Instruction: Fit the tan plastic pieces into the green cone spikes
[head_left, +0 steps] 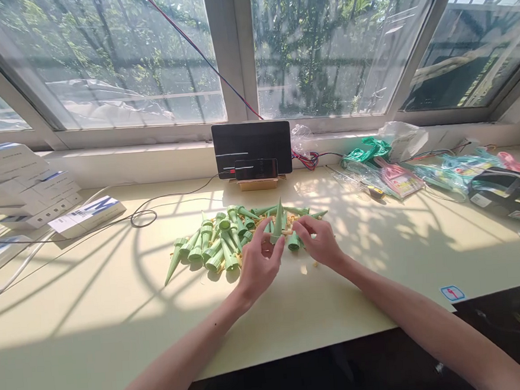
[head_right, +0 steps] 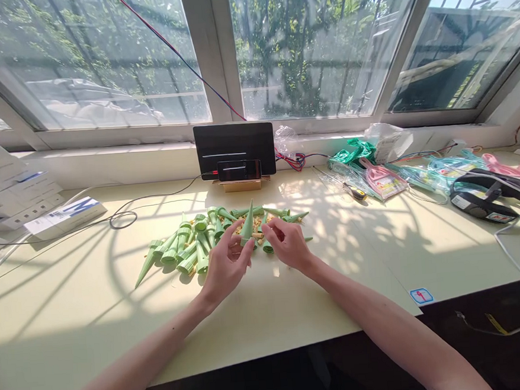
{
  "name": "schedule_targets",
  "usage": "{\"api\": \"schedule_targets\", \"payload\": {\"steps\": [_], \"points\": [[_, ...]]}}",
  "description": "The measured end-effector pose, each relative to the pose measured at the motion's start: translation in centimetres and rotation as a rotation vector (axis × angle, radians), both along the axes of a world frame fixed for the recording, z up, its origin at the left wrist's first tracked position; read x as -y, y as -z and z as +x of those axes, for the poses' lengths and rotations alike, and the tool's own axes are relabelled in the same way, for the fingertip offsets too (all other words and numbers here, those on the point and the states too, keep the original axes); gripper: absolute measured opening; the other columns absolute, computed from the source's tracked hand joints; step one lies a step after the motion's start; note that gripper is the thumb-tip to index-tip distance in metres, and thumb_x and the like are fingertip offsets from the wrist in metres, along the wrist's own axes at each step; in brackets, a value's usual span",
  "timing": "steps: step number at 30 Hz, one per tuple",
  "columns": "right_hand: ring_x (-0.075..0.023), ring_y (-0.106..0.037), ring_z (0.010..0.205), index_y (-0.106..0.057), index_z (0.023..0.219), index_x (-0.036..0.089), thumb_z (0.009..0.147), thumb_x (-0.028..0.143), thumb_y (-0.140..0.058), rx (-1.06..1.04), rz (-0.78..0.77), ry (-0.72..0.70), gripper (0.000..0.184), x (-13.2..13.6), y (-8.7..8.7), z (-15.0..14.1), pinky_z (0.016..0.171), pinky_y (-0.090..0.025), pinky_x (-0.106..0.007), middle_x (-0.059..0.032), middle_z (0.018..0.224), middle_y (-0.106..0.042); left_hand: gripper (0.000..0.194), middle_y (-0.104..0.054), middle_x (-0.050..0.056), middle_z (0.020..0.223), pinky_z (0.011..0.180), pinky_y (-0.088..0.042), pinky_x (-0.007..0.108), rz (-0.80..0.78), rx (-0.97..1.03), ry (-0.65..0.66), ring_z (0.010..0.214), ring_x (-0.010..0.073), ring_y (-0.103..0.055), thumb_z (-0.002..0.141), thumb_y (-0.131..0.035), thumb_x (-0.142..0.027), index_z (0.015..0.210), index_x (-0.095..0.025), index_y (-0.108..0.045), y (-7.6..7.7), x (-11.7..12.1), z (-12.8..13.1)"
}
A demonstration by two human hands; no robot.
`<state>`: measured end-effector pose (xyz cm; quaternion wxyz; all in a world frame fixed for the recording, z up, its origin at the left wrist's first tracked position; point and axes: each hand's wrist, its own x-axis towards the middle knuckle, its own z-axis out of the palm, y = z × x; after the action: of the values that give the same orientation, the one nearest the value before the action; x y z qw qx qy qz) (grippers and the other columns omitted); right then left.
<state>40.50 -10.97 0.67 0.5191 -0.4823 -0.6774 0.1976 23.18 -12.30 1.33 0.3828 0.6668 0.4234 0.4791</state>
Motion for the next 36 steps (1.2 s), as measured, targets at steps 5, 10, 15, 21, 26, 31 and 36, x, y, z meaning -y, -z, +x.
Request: {"api": "schedule_targets", "payload": {"steps": [5, 10, 15, 21, 26, 31, 36], "points": [[-0.0113, -0.029, 0.047, -0.056, 0.074, 0.020, 0.100, 0.055, -0.040, -0.070, 0.011, 0.092, 0.046, -1.0, 0.2, 1.3, 0.048, -0.025, -0.027, 0.0057, 0.051, -0.032, 0.039, -0.053, -0.008, 0.061, 0.050, -0.040, 0.022, 0.126, -0.145, -0.054, 0.044, 0.0094, -0.048, 0.090, -0.059, -0.037, 0.124, -0.020, -0.052, 0.6, -0.2, 0.0], [-0.0116, -0.032, 0.046, -0.058, 0.073, 0.020, 0.099, 0.053, -0.043, -0.082, 0.012, 0.125, 0.044, -1.9, 0.7, 2.0, 0.049, -0.026, -0.027, 0.0058, 0.050, -0.034, 0.034, -0.042, -0.011, 0.055, 0.050, -0.035, 0.022, 0.210, -0.280, -0.058, 0.041, 0.0098, -0.041, 0.091, -0.055, -0.034, 0.122, -0.021, -0.052, 1.9, -0.4, 0.2], [-0.0113, -0.031, 0.047, -0.056, 0.072, 0.020, 0.099, 0.050, -0.045, -0.050, 0.017, 0.146, 0.042, -2.2, 0.7, 2.0, 0.050, -0.026, -0.027, 0.0061, 0.050, -0.034, 0.032, -0.041, -0.010, 0.055, 0.054, -0.036, 0.023, 0.278, -0.373, -0.038, 0.045, 0.0105, -0.042, 0.092, -0.054, -0.032, 0.121, -0.020, -0.056, 2.0, -0.3, 0.5], [-0.0108, -0.029, 0.050, -0.051, 0.066, 0.020, 0.099, 0.044, -0.046, 0.046, 0.097, 0.155, 0.041, -2.2, 0.9, 1.9, 0.052, -0.027, -0.027, 0.0059, 0.053, -0.033, 0.029, -0.046, -0.007, 0.054, 0.056, -0.037, 0.024, 0.418, -0.528, -0.039, 0.046, 0.0111, -0.043, 0.093, -0.054, -0.032, 0.116, -0.019, -0.064, 2.4, -0.1, 0.4], [-0.0104, -0.031, 0.049, -0.049, 0.066, 0.020, 0.097, 0.042, -0.048, 0.099, 0.156, 0.106, 0.038, -2.1, 1.3, 1.6, 0.051, -0.028, -0.026, 0.0056, 0.053, -0.036, 0.027, -0.057, -0.003, 0.057, 0.054, -0.036, 0.024, 0.573, -0.599, -0.033, 0.047, 0.0120, -0.047, 0.092, -0.055, -0.031, 0.112, -0.018, -0.068, 3.2, -0.7, -0.1], [-0.0103, -0.033, 0.047, -0.053, 0.068, 0.020, 0.096, 0.042, -0.048, 0.113, 0.181, 0.064, 0.036, -2.1, 1.3, 1.3, 0.049, -0.030, -0.025, 0.0054, 0.051, -0.039, 0.028, -0.056, -0.004, 0.054, 0.050, -0.037, 0.022, 0.643, -0.523, -0.068, 0.043, 0.0098, -0.045, 0.092, -0.058, -0.030, 0.113, -0.015, -0.068, 3.4, -1.4, -0.3], [-0.0104, -0.037, 0.047, -0.056, 0.071, 0.020, 0.096, 0.037, -0.049, 0.148, 0.221, 0.063, 0.031, -2.0, 1.6, 1.2, 0.049, -0.035, -0.023, 0.0051, 0.051, -0.043, 0.029, -0.049, -0.008, 0.051, 0.049, -0.039, 0.019, 0.659, -0.404, -0.103, 0.041, 0.0075, -0.044, 0.093, -0.060, -0.032, 0.117, -0.016, -0.066, 3.5, -2.1, -0.3]]}}
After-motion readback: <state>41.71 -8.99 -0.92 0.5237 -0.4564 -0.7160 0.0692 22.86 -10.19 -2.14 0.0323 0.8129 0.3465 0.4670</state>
